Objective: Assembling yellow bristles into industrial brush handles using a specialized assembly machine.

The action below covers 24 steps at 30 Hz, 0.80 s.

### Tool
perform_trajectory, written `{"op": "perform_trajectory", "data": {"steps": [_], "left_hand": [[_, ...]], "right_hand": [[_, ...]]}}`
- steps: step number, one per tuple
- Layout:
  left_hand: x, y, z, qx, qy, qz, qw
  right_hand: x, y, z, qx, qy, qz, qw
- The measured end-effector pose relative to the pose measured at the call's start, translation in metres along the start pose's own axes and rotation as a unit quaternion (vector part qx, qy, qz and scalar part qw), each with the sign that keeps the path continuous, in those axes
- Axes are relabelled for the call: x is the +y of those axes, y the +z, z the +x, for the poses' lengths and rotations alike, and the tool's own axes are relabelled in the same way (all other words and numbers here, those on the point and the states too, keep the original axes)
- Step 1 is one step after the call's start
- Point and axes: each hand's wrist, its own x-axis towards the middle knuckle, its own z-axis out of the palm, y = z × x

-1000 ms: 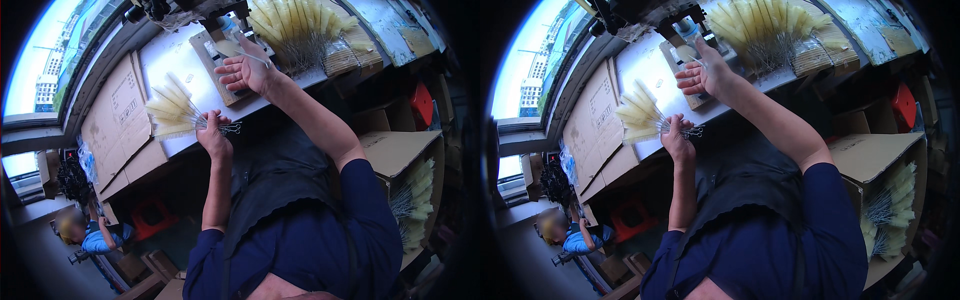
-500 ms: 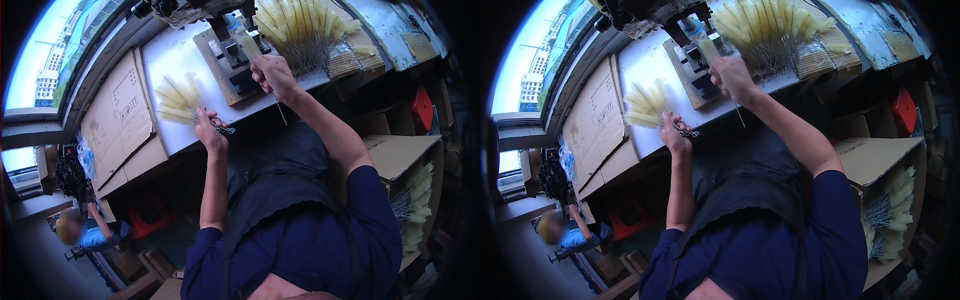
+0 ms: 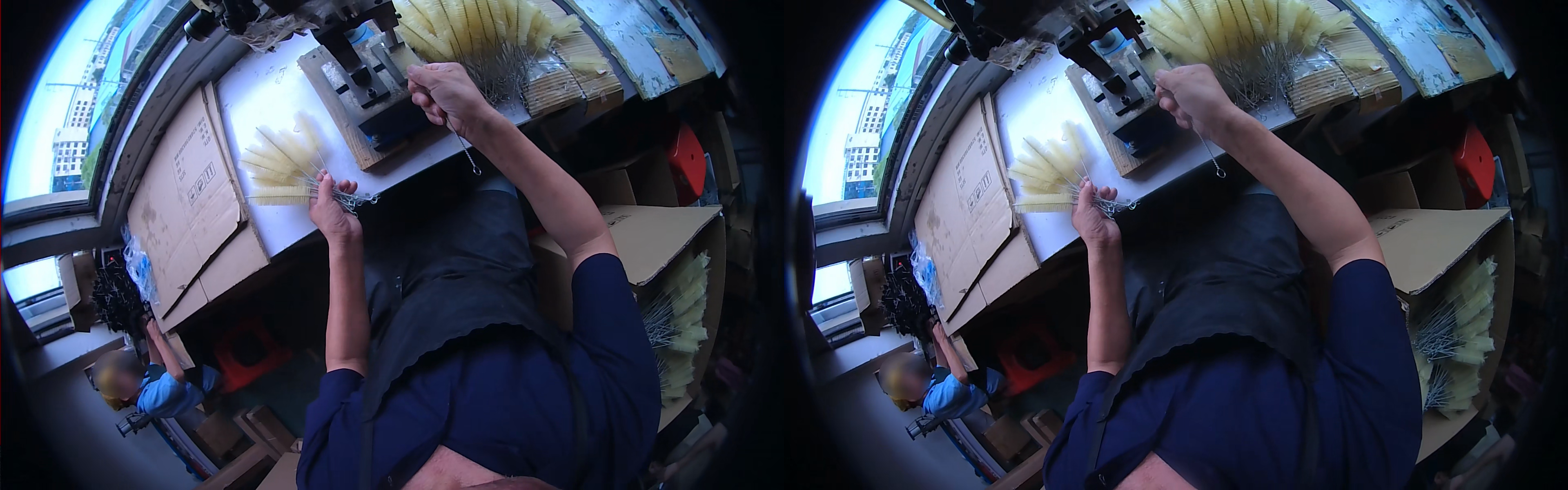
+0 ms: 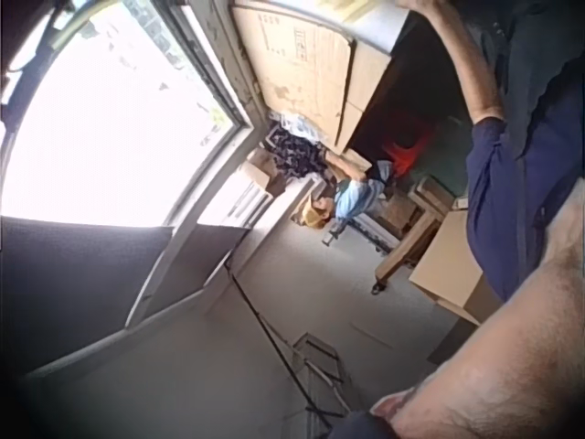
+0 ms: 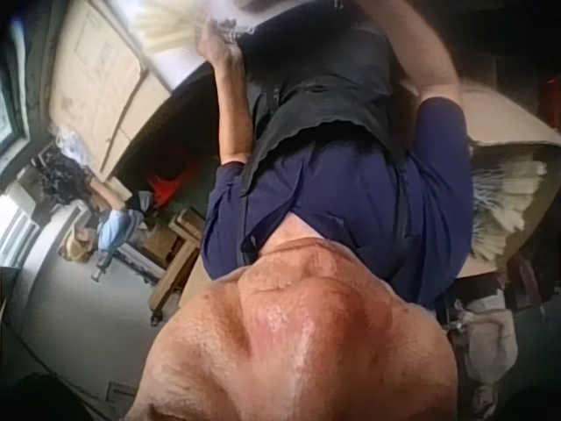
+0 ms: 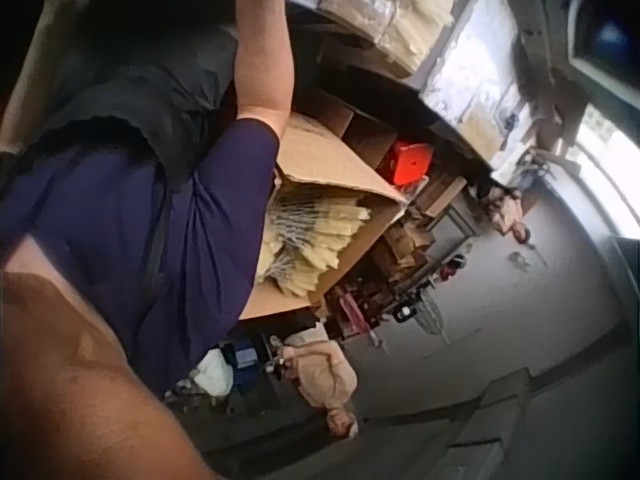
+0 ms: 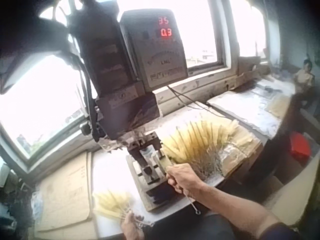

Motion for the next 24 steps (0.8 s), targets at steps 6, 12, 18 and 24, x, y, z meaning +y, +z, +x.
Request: {"op": "perform_trajectory", "data": {"steps": [6,12,18,24], "left_hand": [[0.001,-0.001,-0.004,0.023,0.031,0.032,0.999],[-0.001,-0.004,-0.007,0.006,0.031,0.02,0.999],[-0.002,-0.003,-0.005,0.002,0.029,0.011,1.0],[0.002,-0.008,0.001,0.013,-0.015,-0.015,1.0]], "right_hand": [[0.001,-0.004,-0.002,-0.026,0.017,0.068,0.997],[0.009,-0.015,0.008,-0.13,0.062,0.223,0.964],[0.008,-0.014,0.013,-0.14,0.064,0.233,0.96],[0.005,-0.008,0.009,-0.082,0.069,0.206,0.973]]}}
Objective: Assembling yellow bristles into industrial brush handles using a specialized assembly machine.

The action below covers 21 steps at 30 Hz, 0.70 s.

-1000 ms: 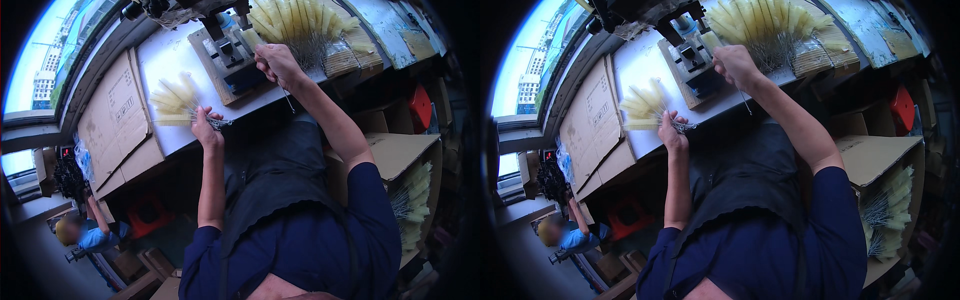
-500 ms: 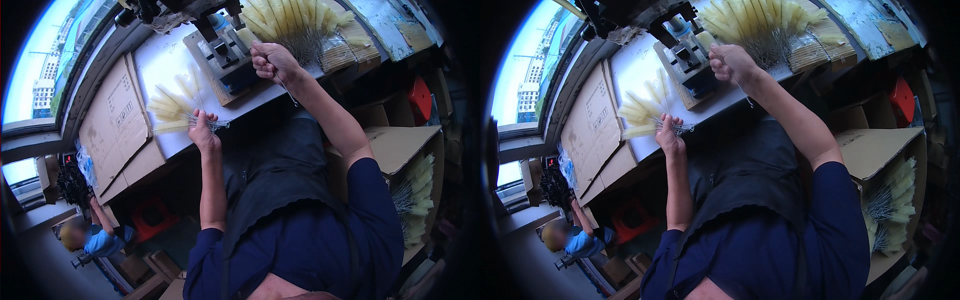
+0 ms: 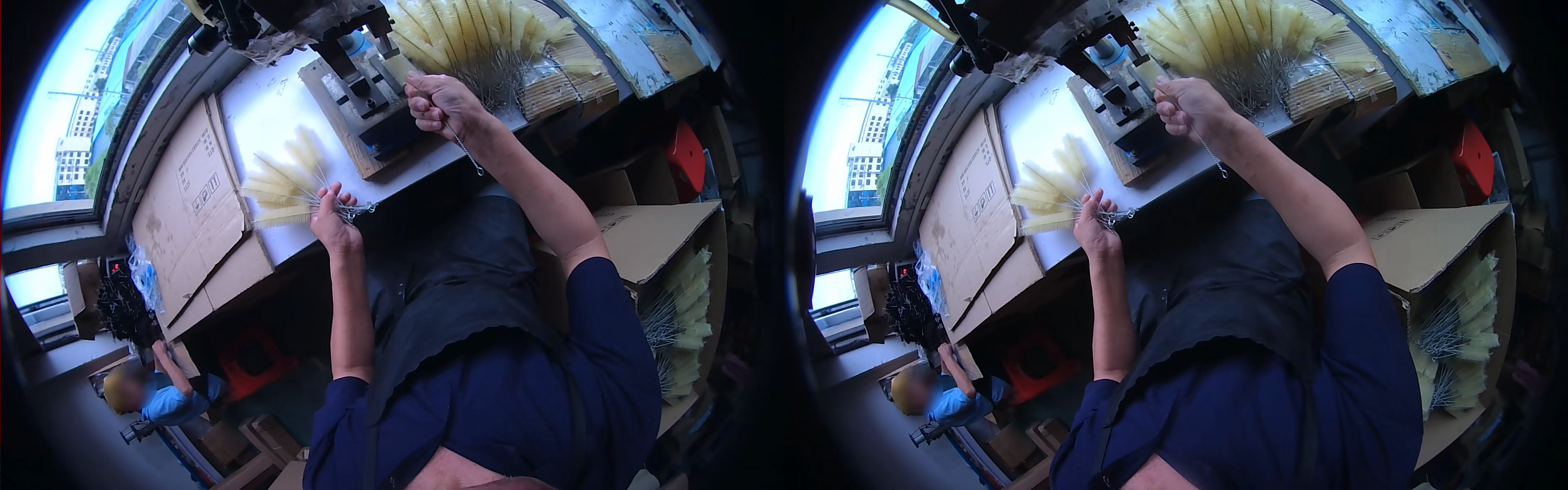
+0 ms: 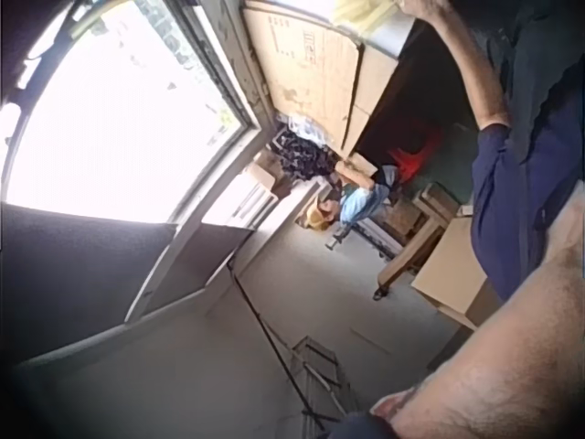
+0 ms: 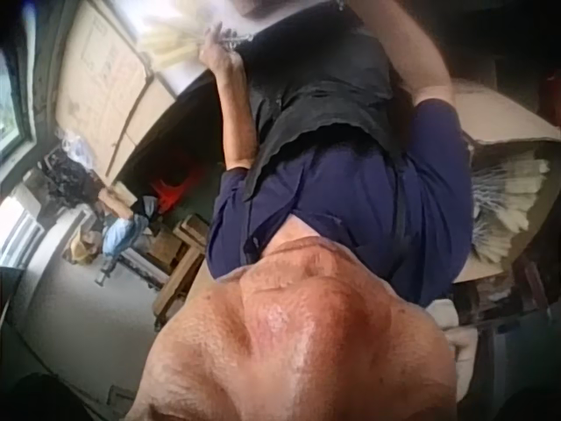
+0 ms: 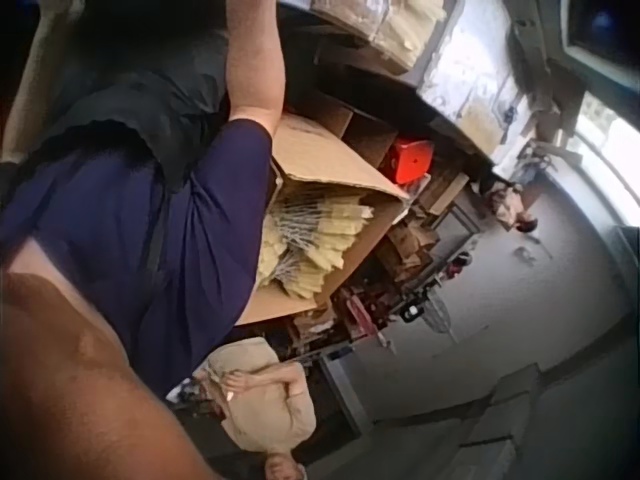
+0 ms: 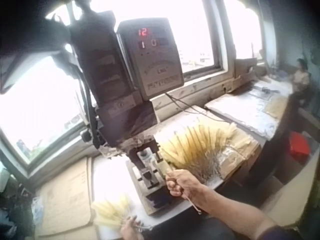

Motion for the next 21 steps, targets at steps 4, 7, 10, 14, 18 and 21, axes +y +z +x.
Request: {"op": "perform_trajectory", "data": {"steps": [4,7,10,14,18,21], "left_hand": [[-0.002,-0.005,0.004,0.017,-0.03,-0.018,0.999],[0.004,-0.003,0.007,-0.007,-0.068,-0.024,0.997],[0.012,-0.002,0.011,-0.04,-0.13,-0.032,0.99],[0.014,-0.008,0.016,-0.06,-0.188,-0.08,0.977],[0.011,-0.018,0.011,-0.115,-0.192,-0.135,0.965],[0.006,-0.016,0.003,-0.095,-0.144,-0.094,0.981]], "right_hand": [[0.0,0.004,-0.006,0.02,-0.017,-0.034,0.999],[-0.004,0.011,-0.007,0.031,-0.011,-0.031,0.999],[-0.006,0.007,-0.003,0.029,-0.006,-0.031,0.999],[-0.008,0.005,-0.006,0.036,0.003,-0.016,0.999],[-0.009,0.006,-0.008,0.083,-0.041,-0.109,0.99],[-0.023,-0.011,-0.004,0.127,-0.176,-0.334,0.917]]}}
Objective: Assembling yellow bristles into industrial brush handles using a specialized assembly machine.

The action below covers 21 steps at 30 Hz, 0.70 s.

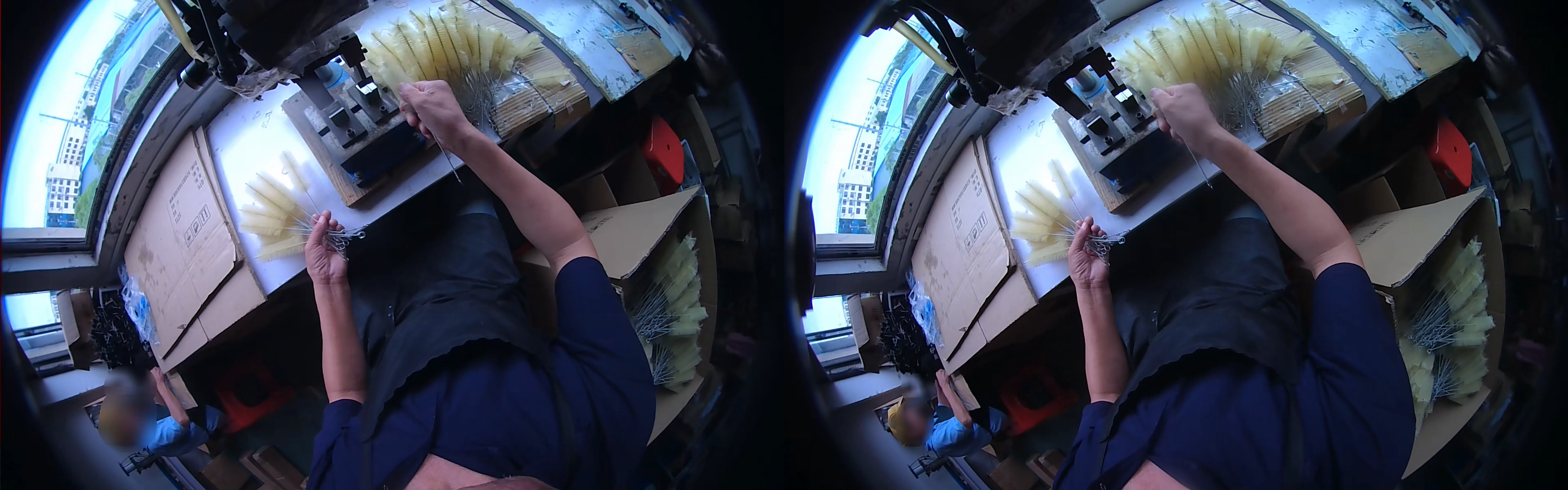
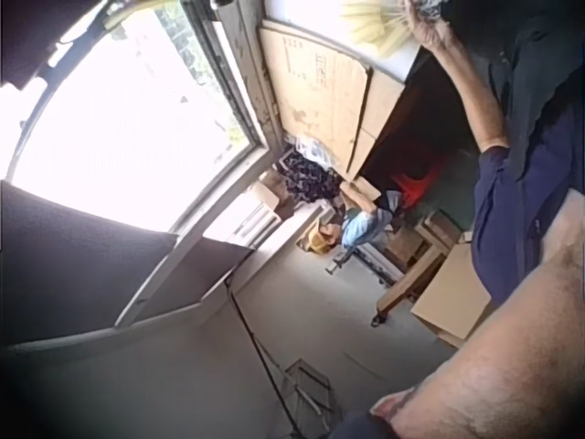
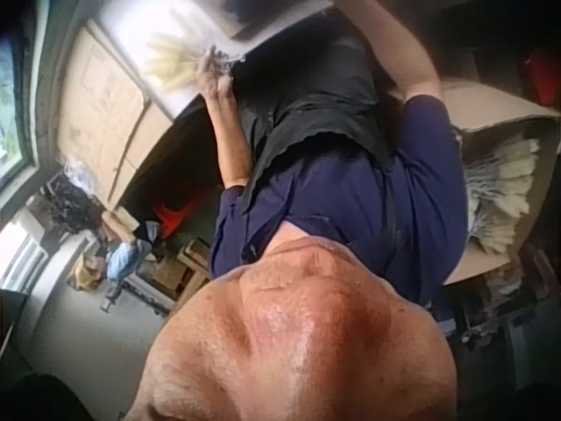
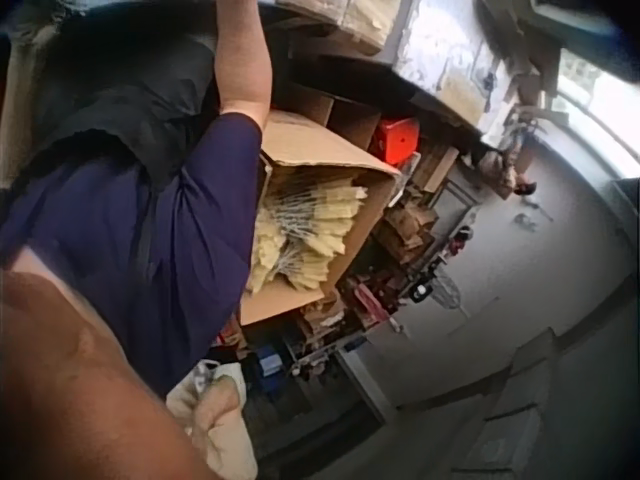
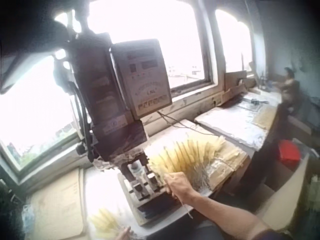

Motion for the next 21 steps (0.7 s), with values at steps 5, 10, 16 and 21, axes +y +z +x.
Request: {"op": "perform_trajectory", "data": {"steps": [5,10,16,21], "left_hand": [[-0.013,0.02,-0.016,-0.003,0.036,0.015,0.999],[-0.03,0.053,-0.041,-0.046,0.089,0.039,0.994],[-0.045,0.076,-0.07,-0.084,0.092,0.085,0.989],[-0.053,0.086,-0.09,-0.066,0.097,0.135,0.984]], "right_hand": [[-0.016,-0.012,0.028,0.14,-0.076,-0.364,0.918],[0.004,0.007,0.001,0.258,-0.318,-0.324,0.853],[0.021,0.09,-0.051,-0.148,-0.061,-0.067,0.985],[0.028,0.103,-0.047,-0.081,0.033,0.063,0.994]]}}
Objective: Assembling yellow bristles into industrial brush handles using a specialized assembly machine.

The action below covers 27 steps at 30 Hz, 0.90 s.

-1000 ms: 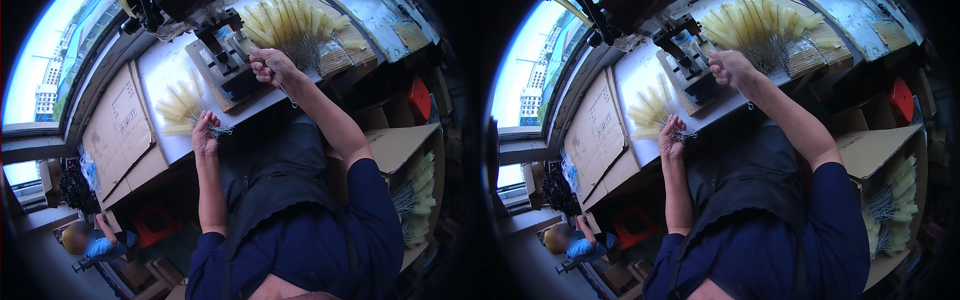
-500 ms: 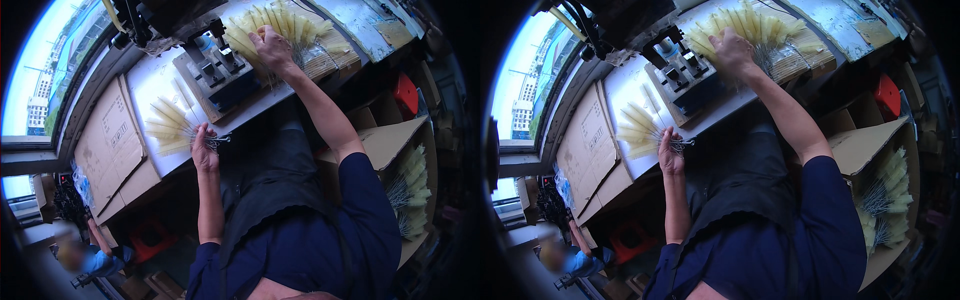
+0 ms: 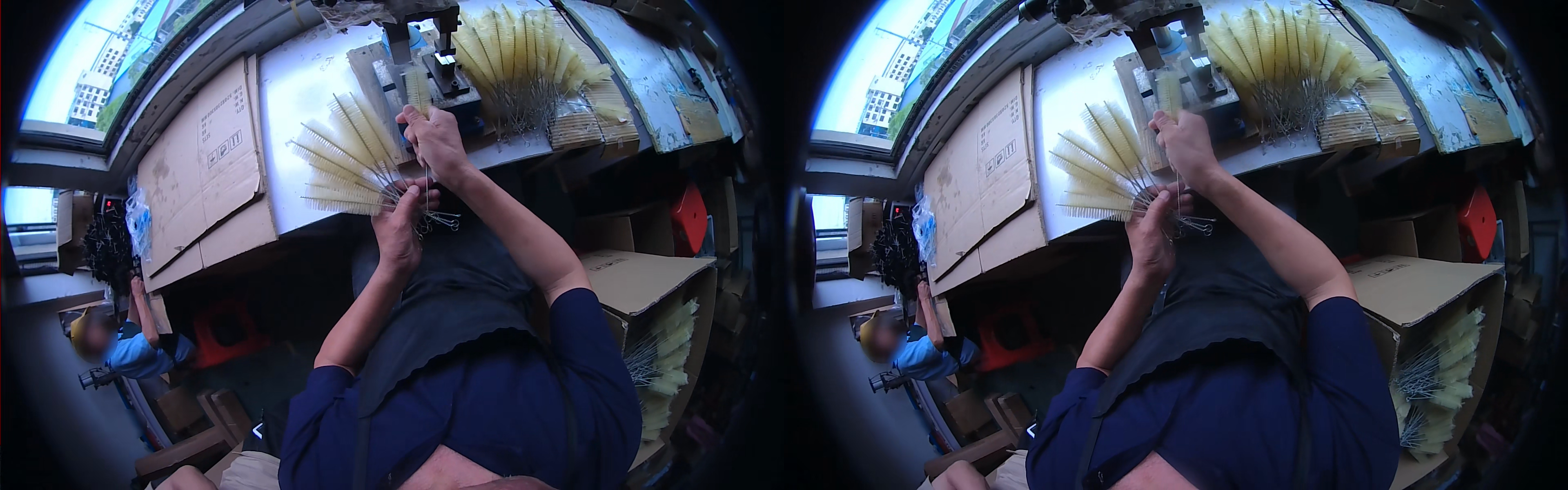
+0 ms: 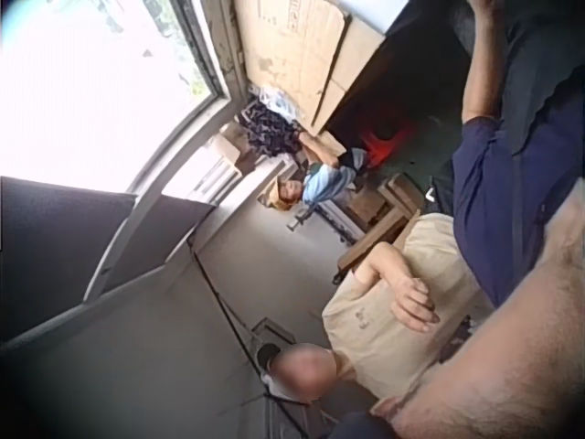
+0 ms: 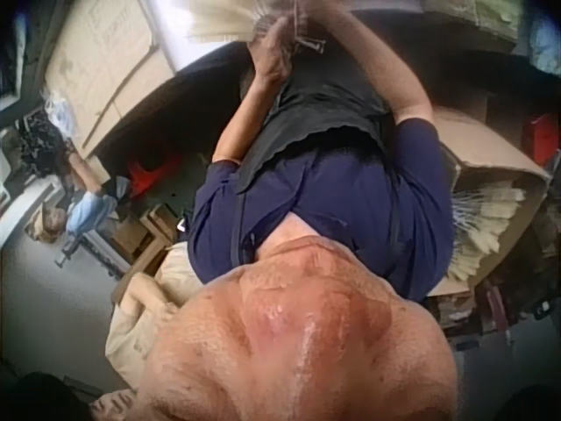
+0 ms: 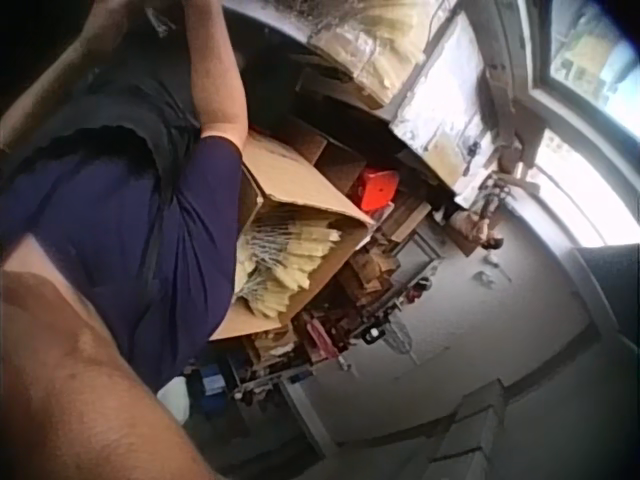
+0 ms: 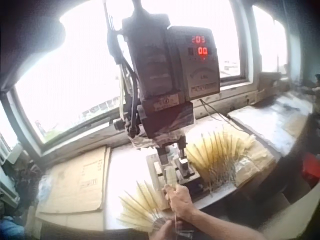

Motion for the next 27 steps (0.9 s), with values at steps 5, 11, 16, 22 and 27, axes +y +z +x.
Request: {"op": "perform_trajectory", "data": {"steps": [5,11,16,22,27], "left_hand": [[0.016,-0.016,-0.015,0.101,0.112,-0.014,0.988],[0.026,-0.031,0.004,0.114,0.117,-0.022,0.986],[0.022,-0.029,0.015,0.13,0.095,-0.045,0.986],[0.017,-0.025,0.038,0.108,0.106,-0.01,0.988],[0.028,-0.025,0.046,0.111,0.121,-0.012,0.986]], "right_hand": [[-0.011,-0.014,-0.001,-0.004,0.037,0.078,0.996],[-0.026,-0.028,0.011,-0.047,0.089,0.111,0.989],[-0.042,-0.024,0.016,-0.061,0.148,0.122,0.98],[-0.044,-0.027,0.028,-0.089,0.161,0.149,0.971],[-0.053,-0.011,0.027,-0.082,0.134,0.237,0.959]]}}
